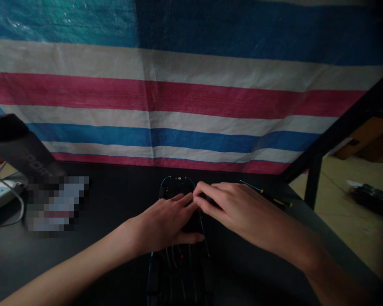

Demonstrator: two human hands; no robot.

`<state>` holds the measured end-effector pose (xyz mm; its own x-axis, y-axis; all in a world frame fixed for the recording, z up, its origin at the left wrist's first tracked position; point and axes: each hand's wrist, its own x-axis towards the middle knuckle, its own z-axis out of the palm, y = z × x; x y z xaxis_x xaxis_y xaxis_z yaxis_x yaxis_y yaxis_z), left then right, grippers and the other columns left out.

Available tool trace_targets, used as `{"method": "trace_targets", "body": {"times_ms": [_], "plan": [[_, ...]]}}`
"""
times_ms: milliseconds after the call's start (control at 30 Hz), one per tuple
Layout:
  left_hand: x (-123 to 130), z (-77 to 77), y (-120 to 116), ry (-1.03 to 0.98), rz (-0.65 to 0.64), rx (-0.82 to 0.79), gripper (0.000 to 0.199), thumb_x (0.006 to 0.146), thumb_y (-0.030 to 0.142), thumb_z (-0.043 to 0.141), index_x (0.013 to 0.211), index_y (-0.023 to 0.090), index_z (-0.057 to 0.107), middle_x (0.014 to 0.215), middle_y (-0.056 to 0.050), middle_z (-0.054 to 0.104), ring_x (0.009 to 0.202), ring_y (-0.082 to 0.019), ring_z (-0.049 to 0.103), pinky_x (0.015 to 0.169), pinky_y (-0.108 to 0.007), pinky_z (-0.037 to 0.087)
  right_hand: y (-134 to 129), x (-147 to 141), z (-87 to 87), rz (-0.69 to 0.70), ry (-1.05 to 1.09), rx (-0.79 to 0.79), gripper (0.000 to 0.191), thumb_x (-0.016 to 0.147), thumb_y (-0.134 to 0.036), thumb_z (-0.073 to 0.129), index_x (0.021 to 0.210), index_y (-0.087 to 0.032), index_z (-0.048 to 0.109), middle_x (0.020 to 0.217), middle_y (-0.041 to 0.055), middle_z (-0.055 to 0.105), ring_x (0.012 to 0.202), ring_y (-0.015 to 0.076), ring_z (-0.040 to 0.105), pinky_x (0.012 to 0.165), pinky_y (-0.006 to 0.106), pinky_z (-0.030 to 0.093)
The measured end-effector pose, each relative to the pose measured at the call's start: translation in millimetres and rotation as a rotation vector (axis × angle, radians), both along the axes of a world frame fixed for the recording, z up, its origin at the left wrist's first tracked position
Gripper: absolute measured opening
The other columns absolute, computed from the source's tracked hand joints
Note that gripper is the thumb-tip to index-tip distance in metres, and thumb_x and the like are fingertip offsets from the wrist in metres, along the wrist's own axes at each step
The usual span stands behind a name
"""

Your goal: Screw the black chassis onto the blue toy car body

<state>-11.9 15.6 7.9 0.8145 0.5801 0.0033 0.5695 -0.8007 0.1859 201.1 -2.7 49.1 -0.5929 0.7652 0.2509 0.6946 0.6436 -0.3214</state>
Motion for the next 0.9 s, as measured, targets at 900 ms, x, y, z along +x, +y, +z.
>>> {"method": "trace_targets", "body": {"times_ms": [900], "plan": [[1.5,6.8,-1.5,0.026,0.006,0.020,0.049,0.098,0.058,0.058,0.120,0.015,0.064,0.140,-0.018,0.063,0.128,-0.035,0.063,0.094,-0.044,0.058,-5.6,-3.9,3.8,-0.017,-0.054,-0.006,0.005,0.102,-0.024,0.055,0.103,-0.025,0.060,0.087,-0.0010,0.071,0.078,0.0178,0.069,0.069,0.030,0.047]]}}
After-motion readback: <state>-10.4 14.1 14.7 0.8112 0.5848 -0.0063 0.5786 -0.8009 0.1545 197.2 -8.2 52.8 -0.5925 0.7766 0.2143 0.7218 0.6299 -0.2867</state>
